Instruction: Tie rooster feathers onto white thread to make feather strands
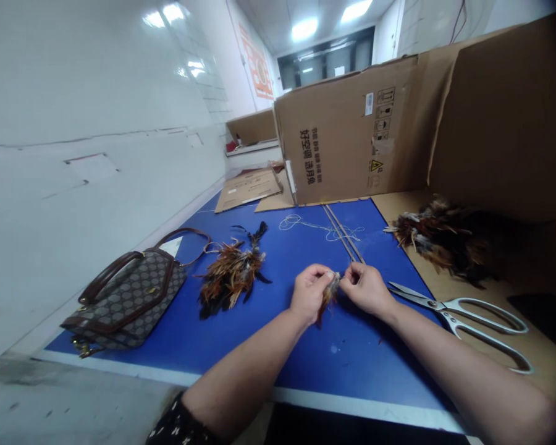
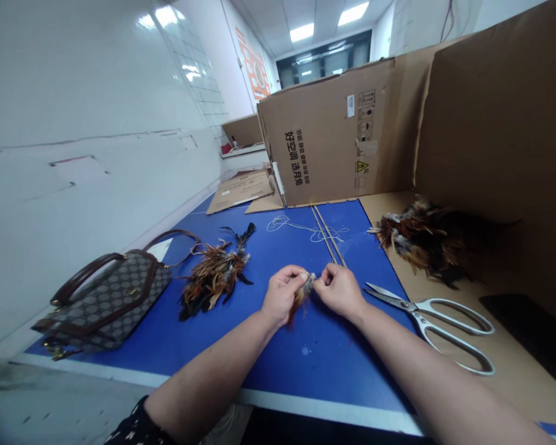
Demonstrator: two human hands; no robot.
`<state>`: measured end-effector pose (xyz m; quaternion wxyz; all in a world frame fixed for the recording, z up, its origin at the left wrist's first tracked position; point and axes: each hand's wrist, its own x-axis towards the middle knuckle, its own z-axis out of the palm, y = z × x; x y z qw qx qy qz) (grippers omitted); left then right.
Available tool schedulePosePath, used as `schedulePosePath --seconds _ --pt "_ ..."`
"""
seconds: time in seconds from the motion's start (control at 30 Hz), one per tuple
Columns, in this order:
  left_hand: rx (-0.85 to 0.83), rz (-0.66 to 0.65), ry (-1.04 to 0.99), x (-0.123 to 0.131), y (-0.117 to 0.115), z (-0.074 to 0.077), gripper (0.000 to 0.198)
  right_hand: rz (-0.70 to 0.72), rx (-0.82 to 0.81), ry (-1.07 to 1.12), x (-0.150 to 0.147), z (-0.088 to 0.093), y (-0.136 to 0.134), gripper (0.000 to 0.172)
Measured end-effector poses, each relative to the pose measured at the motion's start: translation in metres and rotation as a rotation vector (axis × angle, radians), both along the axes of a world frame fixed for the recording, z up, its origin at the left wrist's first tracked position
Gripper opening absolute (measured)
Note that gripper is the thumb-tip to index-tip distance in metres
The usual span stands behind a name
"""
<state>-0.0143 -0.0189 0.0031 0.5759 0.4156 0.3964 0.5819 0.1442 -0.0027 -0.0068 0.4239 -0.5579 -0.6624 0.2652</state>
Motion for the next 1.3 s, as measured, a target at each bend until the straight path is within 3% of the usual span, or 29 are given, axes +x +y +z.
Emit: schedulePosePath --seconds 0.23,0.47,0.8,1.13,1.3 --pt "-0.101 0.107 0.031 -0.007 0.008 -0.001 0.037 0.116 0.055 0.062 0.006 0.007 -0.005 0.011" --pt "-0.138 0.000 -0.145 -0.011 0.010 0.003 0.039 0.160 0.041 0.031 0.004 0.005 -0.004 0.010" --pt "-0.129 -0.188 -0.180 -0.012 0.004 0.012 0.035 0.162 0.019 0.025 0.009 0.005 -0.003 0.010" --pt "-0.097 -0.214 0.075 -0.013 0.006 0.004 0.045 0.312 0.117 0.038 0.020 0.022 -0.006 0.017" --pt "-0.041 -0.199 0.185 -0.016 0.008 0.004 0.038 0.358 0.185 -0.027 0.021 0.027 -0.007 0.018"
